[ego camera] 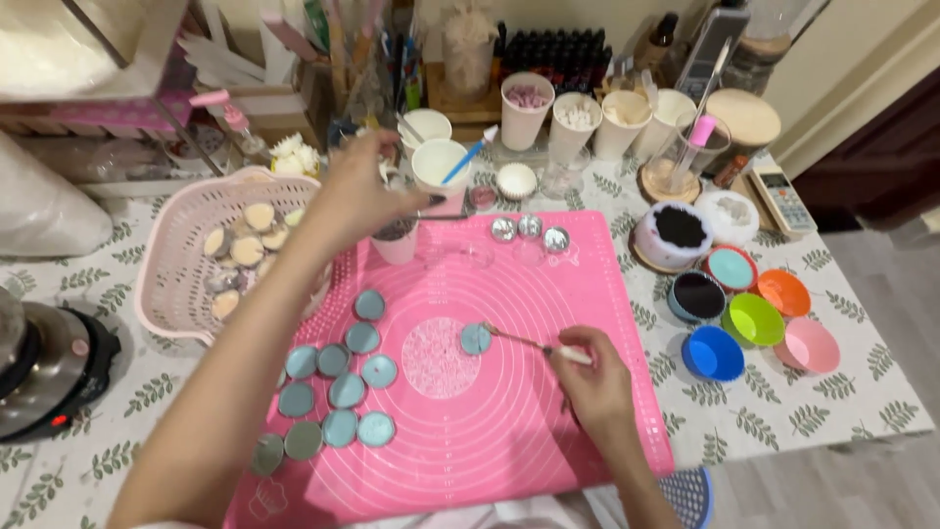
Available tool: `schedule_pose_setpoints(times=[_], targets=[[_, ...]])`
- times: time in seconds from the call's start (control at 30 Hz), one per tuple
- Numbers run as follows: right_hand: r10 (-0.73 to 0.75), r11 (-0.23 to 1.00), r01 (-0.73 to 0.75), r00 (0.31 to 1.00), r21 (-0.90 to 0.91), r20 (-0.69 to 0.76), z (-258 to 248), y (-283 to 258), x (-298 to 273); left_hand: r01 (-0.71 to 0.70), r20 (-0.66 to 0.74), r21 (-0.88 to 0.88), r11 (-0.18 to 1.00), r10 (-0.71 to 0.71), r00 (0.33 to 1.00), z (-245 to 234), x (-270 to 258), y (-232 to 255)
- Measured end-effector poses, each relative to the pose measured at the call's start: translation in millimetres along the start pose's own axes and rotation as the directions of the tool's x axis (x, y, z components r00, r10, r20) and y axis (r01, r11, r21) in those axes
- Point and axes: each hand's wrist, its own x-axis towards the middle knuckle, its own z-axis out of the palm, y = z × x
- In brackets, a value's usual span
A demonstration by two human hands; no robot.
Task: The recorder is placing small wax pieces into containers and preparing them for scenting or melting.
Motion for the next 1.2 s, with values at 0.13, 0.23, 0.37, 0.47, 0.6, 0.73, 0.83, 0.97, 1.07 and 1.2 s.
schedule_pose_setpoints(times=[0.13,0.23,0.37,0.47,0.6,0.73,0.83,0.97,1.07,1.2], targets=[[-0.591,0.683,0.624,0.778,-0.38,0.215,-16.3,-29.1,16.4,0.021,0.002,-0.04,0.999,-0.021,1.0,5.3,6.2,-5.7],[-0.185,0.701,0.265,0.964,-0.662,0.19,-8.4,-121.7,23.2,0.005,0.029,-0.078,0.997,-0.002,1.0,9.2,7.8,-9.1],[-0.628,0.437,0.689,0.694,-0.578,0.351,19.4,-180.3,86.4,-0.027,0.117,-0.021,0.999,0.029,0.993,-4.1,11.1,-5.7],[-0.783,0.151,0.895,0.367,-0.42,0.502,55.7,-215.4,132.6,-0.024,0.279,0.11,0.994,-0.008,0.96,-24.9,5.1,9.5],[-0.537,0.034,0.897,0.388,-0.441,0.749,105.7,-238.6,170.8,0.015,0.469,0.361,0.932,-0.196,0.861,-28.8,-8.1,12.3],[-0.153,0.018,0.772,0.63,-0.636,0.761,125.2,-243.4,183.4,-0.036,0.408,0.323,0.946,-0.106,0.907,-16.8,-8.6,-16.2],[-0.111,0.034,0.748,0.662,-0.663,0.741,121.1,-227.7,199.9,-0.028,0.373,0.26,0.965,-0.074,0.925,-27.6,2.7,-15.8],[-0.197,0.16,0.772,0.636,-0.616,0.746,107.7,-230.9,193.4,0.022,0.338,0.236,0.972,-0.104,0.935,-67.4,29.2,-4.2],[-0.228,0.172,0.777,0.629,-0.605,0.743,103.4,-224.9,180.4,0.04,0.251,0.228,0.973,-0.099,0.963,-100.2,57.7,15.3],[-0.273,0.148,0.764,0.642,-0.628,0.716,104.0,-205.8,156.3,-0.098,0.094,0.235,0.967,0.077,0.993,-107.1,106.5,25.9]])
